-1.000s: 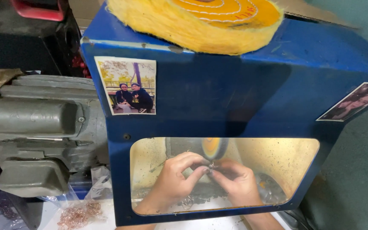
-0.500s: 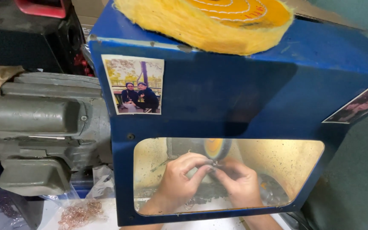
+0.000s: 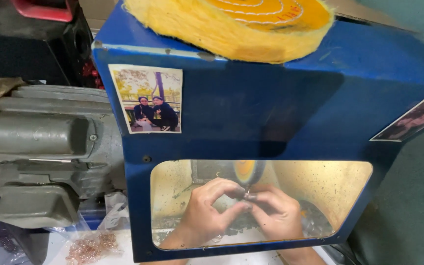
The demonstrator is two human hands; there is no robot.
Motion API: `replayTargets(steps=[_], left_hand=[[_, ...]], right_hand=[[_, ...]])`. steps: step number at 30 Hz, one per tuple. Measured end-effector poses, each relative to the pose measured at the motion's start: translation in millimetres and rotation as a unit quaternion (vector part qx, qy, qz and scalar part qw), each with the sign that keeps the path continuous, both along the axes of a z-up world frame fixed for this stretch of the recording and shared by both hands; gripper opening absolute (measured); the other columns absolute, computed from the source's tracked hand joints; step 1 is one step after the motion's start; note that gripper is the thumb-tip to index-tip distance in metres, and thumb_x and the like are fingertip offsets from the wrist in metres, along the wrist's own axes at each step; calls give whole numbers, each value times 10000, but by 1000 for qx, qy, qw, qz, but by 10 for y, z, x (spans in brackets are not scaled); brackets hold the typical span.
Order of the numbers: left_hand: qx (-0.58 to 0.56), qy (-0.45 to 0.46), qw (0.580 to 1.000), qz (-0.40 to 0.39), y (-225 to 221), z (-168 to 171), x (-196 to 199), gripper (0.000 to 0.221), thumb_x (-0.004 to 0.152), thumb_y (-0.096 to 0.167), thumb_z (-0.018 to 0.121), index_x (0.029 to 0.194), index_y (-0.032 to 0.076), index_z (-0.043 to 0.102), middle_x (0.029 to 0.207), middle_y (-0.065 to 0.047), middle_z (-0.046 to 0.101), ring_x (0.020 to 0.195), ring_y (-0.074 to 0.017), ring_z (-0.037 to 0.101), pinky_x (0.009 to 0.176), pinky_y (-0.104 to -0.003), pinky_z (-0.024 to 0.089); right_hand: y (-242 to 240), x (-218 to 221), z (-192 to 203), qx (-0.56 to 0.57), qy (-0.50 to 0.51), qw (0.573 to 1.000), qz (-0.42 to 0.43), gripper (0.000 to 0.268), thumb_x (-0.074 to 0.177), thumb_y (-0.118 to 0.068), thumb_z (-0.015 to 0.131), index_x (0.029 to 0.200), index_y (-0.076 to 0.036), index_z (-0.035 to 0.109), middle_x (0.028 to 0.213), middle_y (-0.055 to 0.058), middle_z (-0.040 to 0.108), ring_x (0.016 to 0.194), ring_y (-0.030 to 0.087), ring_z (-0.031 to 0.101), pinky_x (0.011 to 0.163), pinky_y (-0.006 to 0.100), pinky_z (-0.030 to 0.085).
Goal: Polishing small metal rings using a bench-mounted polishing wheel inside a protective enclosure.
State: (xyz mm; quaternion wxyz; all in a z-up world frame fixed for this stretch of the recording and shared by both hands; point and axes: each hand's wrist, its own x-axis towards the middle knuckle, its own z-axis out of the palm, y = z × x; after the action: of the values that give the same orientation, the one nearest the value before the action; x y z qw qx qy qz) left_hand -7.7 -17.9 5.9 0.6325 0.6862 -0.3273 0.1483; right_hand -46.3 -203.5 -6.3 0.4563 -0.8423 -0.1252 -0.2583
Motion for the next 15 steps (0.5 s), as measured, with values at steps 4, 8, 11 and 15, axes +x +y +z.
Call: replayTargets(steps=[4,8,11,15], left_hand=[[-2,7,1000,-4,-42,9,14,80,898,136,753,914,58,745,905,-62,766,838,-185,741,789,-297,605],[17,47,999,-17,-56,-3,17,91,927,143,673,921,57,701,904,-53,727,845,-183,704,782,-299,576],[41,68,997,-21,-77,-31,11,105,940,155,632,956,59,673,922,-51,706,850,-180,691,769,-300,573],[47,156,986,-27,-120,-69,0,103,920,163,597,949,87,659,924,-31,691,859,-153,704,746,-278,609]], right_hand=[[-21,-9,26,-85,-30,995,-34,50,830,-185,811,875,-189,790,878,-55,748,735,74,720,652,195,537],[-47,5,-8,-138,-85,987,-20,99,848,-154,799,942,-172,774,959,-13,728,786,107,718,712,203,554],[-63,5,-13,-161,-95,982,-20,109,866,-160,784,971,-178,763,987,-11,719,797,116,719,709,208,560],[-61,5,-10,-182,-108,977,-16,99,873,-162,778,969,-181,759,1022,-6,726,843,133,734,719,229,574]])
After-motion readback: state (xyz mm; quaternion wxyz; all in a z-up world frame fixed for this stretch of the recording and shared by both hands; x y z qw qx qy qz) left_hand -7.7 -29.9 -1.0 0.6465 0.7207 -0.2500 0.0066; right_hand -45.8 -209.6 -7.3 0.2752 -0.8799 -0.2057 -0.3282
